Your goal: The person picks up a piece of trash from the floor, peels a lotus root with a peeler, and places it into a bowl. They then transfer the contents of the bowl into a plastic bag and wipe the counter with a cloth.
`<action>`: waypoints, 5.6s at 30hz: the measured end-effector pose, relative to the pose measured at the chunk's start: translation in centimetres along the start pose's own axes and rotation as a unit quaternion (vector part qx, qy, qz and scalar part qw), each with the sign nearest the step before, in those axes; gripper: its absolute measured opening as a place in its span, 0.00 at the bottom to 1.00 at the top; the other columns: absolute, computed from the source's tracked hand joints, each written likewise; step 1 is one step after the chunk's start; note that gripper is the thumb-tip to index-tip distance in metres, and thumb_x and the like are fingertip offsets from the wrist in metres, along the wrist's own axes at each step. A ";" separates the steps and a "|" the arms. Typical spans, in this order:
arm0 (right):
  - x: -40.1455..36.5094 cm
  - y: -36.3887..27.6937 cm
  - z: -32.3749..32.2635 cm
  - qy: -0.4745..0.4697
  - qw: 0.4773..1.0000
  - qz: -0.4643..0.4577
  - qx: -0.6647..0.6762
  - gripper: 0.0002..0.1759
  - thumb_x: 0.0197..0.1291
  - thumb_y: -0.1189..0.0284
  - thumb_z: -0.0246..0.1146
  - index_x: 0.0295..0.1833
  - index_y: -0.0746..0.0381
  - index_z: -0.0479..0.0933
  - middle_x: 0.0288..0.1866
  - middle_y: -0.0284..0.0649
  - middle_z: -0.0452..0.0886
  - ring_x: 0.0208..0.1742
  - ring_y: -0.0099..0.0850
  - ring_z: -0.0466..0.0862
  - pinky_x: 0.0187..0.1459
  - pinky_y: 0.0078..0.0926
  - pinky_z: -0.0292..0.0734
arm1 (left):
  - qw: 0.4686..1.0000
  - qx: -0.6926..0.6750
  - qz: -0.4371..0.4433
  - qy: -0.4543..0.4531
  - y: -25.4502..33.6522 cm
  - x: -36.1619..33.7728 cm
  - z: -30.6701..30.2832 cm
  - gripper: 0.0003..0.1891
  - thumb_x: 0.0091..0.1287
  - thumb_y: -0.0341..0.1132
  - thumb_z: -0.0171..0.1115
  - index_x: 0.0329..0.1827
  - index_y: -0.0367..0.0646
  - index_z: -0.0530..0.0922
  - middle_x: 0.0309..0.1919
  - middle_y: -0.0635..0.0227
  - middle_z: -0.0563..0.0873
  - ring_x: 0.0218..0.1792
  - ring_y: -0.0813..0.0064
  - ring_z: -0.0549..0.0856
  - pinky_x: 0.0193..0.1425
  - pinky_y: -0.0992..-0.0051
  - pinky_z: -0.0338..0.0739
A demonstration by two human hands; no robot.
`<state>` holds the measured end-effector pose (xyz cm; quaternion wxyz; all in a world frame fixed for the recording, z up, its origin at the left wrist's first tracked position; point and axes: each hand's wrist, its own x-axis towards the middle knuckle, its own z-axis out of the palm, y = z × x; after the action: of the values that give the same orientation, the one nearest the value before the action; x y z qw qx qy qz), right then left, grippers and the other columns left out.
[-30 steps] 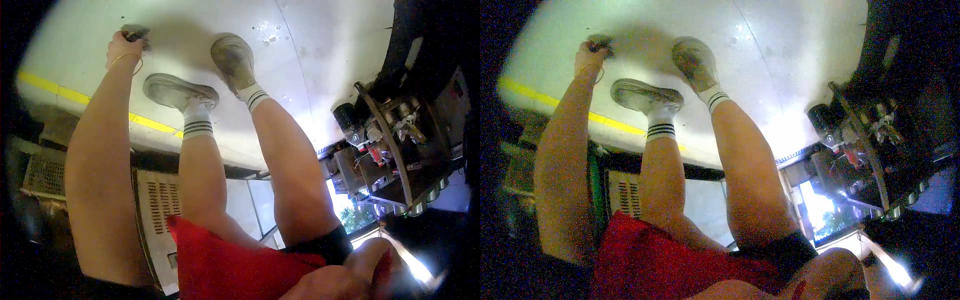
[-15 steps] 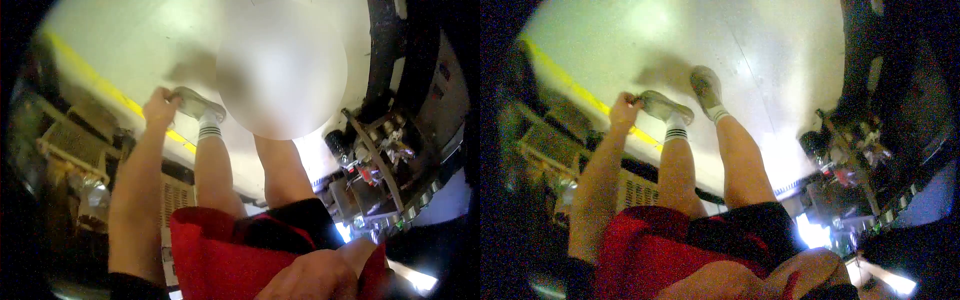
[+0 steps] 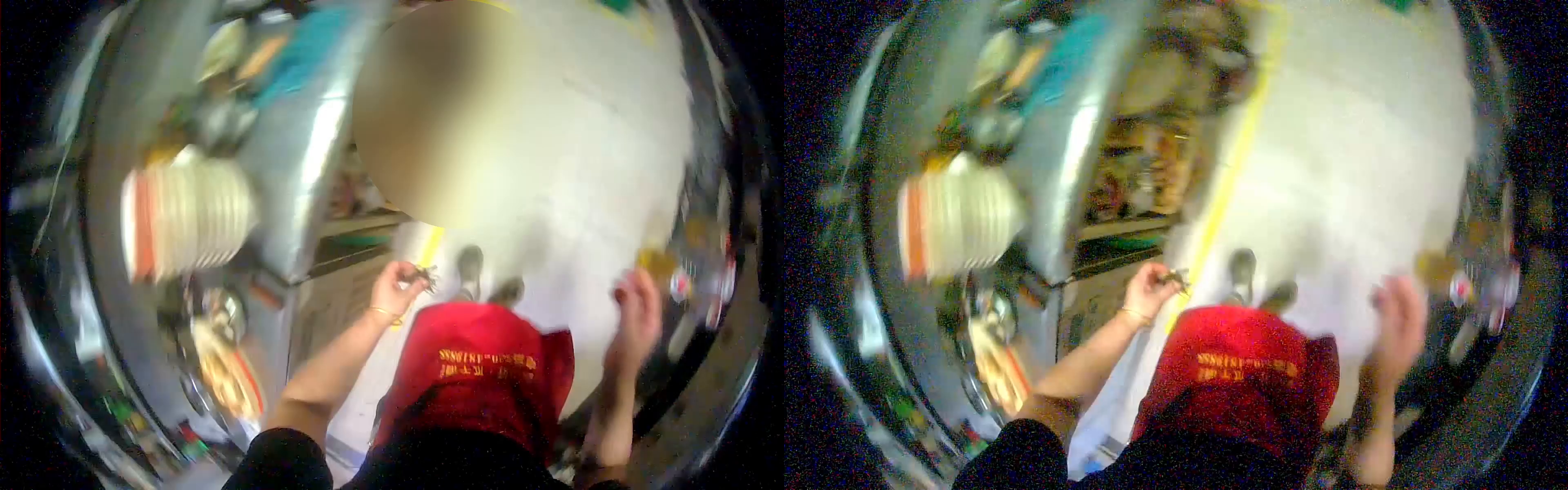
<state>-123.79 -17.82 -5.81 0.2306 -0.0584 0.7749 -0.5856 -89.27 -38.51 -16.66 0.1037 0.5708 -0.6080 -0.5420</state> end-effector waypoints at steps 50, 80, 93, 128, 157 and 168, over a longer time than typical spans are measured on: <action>-59.1 -11.7 57.7 -0.718 0.445 -0.534 0.024 0.11 0.54 0.80 0.62 0.45 0.65 0.79 0.44 0.47 0.82 0.46 0.45 0.81 0.50 0.37 0.76 | 0.706 0.172 -0.078 0.683 -17.3 -42.6 -44.0 0.22 0.49 0.31 0.69 0.50 0.49 0.78 0.53 0.65 0.80 0.60 0.58 0.75 0.70 0.52 0.54; -75.0 -6.1 86.7 -0.660 0.181 -0.712 -0.160 0.24 0.55 0.74 0.62 0.59 0.59 0.71 0.43 0.48 0.80 0.41 0.47 0.83 0.43 0.41 0.79 | 0.669 0.076 -0.345 0.654 -17.3 -48.3 -35.8 0.20 0.53 0.28 0.67 0.51 0.44 0.77 0.52 0.59 0.82 0.59 0.53 0.77 0.70 0.47 0.59; -49.2 -12.3 53.7 -0.659 0.729 0.103 0.152 0.25 0.66 0.61 0.60 0.65 0.59 0.69 0.47 0.47 0.79 0.35 0.30 0.82 0.33 0.27 0.83 | 0.856 0.274 -0.036 0.438 -21.9 -39.2 -48.9 0.36 0.43 0.37 0.74 0.60 0.46 0.74 0.55 0.64 0.76 0.56 0.60 0.74 0.61 0.60 0.66; -44.8 -14.5 51.1 -0.731 0.542 -0.363 -0.202 0.16 0.66 0.62 0.59 0.49 0.64 0.72 0.32 0.51 0.82 0.31 0.50 0.83 0.33 0.41 0.77 | 0.829 -0.373 0.083 0.408 -5.6 -24.1 -40.3 0.37 0.50 0.26 0.69 0.64 0.35 0.61 0.53 0.61 0.74 0.52 0.74 0.76 0.55 0.72 0.74; -45.9 -9.3 51.7 -0.710 0.551 -0.342 -0.276 0.17 0.71 0.63 0.50 0.49 0.68 0.73 0.39 0.60 0.80 0.44 0.56 0.81 0.44 0.45 0.75 | 0.757 -0.597 0.191 0.184 -8.1 -27.5 -45.8 0.39 0.54 0.24 0.59 0.73 0.39 0.57 0.63 0.61 0.73 0.62 0.68 0.75 0.66 0.67 0.71; -48.7 -11.8 51.4 -0.703 0.540 -0.394 -0.244 0.18 0.71 0.60 0.49 0.45 0.66 0.70 0.33 0.58 0.80 0.37 0.56 0.81 0.40 0.49 0.76 | 0.785 -0.587 0.129 0.153 -9.8 -26.7 -46.0 0.31 0.59 0.29 0.57 0.69 0.35 0.62 0.57 0.60 0.78 0.57 0.67 0.80 0.61 0.65 0.76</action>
<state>-60.86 -49.18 8.61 0.4241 -0.8047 0.3760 -0.1767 -40.58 -39.47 6.82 0.5791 0.3920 -0.2166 -0.6812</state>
